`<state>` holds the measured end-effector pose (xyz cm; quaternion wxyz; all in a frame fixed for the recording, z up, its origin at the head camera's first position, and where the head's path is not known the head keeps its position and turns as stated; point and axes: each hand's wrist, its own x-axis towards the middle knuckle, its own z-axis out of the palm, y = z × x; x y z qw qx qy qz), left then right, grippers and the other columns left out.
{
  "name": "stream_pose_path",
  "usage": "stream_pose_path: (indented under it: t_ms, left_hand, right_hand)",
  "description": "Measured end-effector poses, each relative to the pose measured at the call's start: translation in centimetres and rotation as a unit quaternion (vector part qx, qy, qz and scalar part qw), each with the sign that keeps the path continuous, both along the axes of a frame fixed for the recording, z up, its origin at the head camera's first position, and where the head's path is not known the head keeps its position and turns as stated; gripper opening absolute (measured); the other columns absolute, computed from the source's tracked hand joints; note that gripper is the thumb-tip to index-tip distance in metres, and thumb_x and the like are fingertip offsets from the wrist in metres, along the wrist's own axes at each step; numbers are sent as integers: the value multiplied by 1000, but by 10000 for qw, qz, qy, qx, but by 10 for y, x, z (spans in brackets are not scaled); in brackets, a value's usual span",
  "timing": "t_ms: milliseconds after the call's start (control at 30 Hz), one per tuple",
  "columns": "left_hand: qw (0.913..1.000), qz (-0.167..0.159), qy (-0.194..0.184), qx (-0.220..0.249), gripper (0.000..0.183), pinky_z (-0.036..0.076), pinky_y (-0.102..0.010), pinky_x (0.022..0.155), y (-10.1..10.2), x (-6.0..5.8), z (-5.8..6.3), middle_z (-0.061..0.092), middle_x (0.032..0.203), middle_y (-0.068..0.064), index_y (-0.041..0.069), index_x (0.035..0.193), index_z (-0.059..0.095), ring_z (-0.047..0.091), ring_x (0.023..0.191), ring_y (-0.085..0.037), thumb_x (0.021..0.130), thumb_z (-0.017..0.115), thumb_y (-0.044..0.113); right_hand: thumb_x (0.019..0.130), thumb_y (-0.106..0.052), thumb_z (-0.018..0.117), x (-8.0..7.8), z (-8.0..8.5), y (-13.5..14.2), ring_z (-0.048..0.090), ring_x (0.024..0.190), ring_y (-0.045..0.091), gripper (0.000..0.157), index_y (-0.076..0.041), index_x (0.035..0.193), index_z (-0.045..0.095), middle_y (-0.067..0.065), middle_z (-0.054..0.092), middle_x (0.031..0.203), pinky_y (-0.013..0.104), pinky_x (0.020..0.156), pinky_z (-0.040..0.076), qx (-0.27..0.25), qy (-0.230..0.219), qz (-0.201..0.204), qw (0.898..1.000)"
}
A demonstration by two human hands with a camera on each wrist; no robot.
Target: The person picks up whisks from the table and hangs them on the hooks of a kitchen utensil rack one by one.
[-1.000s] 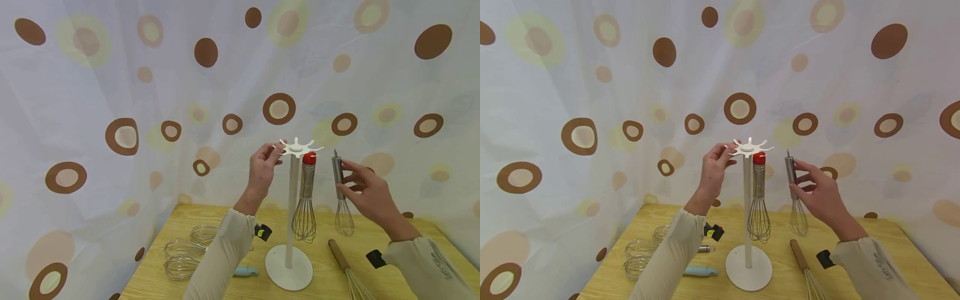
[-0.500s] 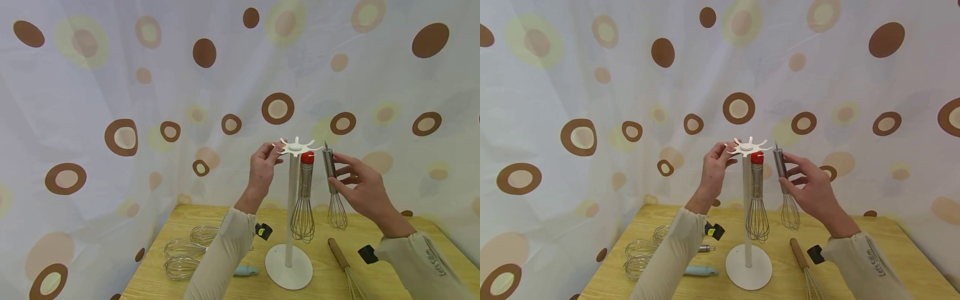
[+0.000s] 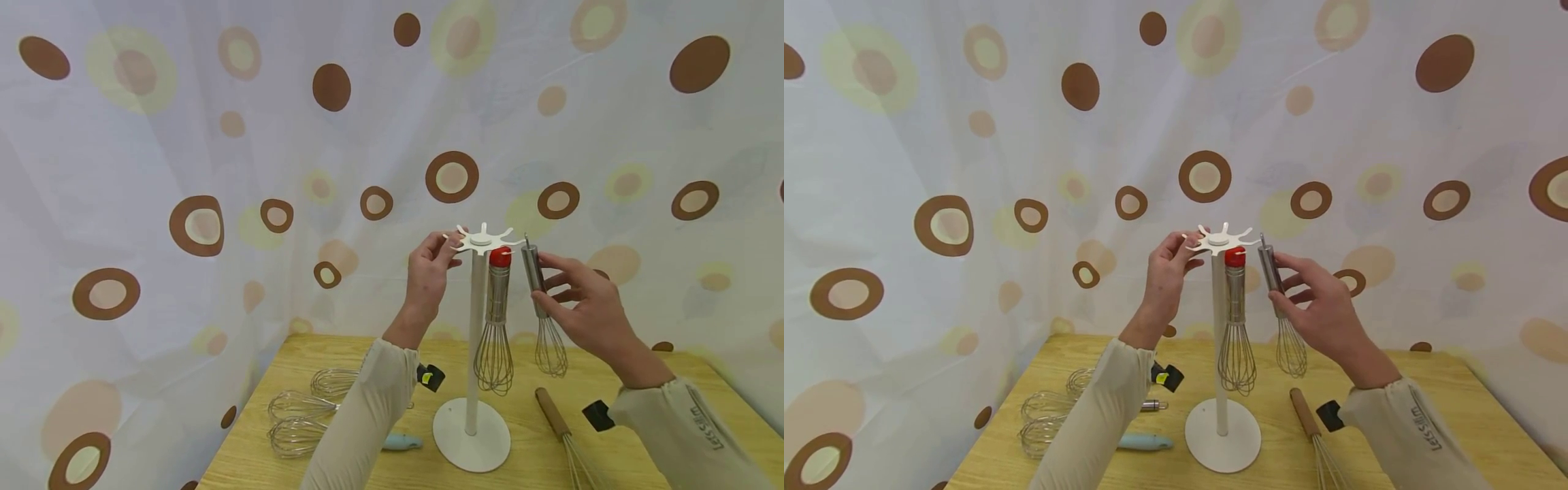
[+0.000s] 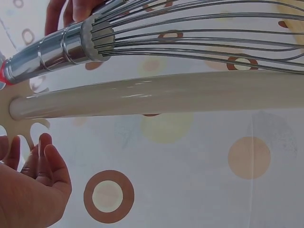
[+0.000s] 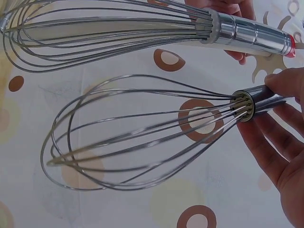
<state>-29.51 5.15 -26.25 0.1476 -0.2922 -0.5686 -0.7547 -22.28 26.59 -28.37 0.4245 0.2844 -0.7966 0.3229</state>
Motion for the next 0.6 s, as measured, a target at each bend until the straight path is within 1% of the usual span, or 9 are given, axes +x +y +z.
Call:
stream_pose_path:
  t_ms: [200,333,500,567,600]
  left_hand:
    - [10000,-42,-41,7,24,51,-38,83,-1,1,1,64,118,-13,-7,106,61,61,93,-12,97,55,13]
    - [10000,-60,-32,3,23,52,-35,82,-1,1,2,64,118,-13,-8,107,61,61,94,-14,97,54,12]
    - [9999,-80,-30,-54,24,52,-31,81,-1,1,2,65,117,-12,-7,107,61,61,94,-12,97,55,14]
    - [9999,-125,-49,-76,24,52,-33,82,-2,0,2,65,117,-11,-7,107,61,61,95,-12,97,54,14]
    - [9998,-168,-55,-69,24,51,-36,83,-2,-1,2,65,117,-12,-7,107,61,61,95,-12,97,54,14]
  right_hand:
    - [64,21,75,-1,0,-1,57,83,-7,71,0,129,56,15,63,108,9,65,47,90,111,23,9999]
    - [61,22,76,-3,-1,-3,60,82,-2,72,1,127,56,15,63,110,11,64,48,230,232,115,9994]
    - [62,21,76,-5,-6,-6,60,82,1,73,0,129,55,14,62,113,12,64,49,340,155,166,9992]
    - [63,20,76,-5,-7,-7,60,83,1,73,-1,130,55,13,62,113,12,64,49,345,126,142,9992]
    - [63,20,76,-5,-8,-8,60,83,1,73,0,130,55,13,62,113,12,64,49,333,132,144,9993]
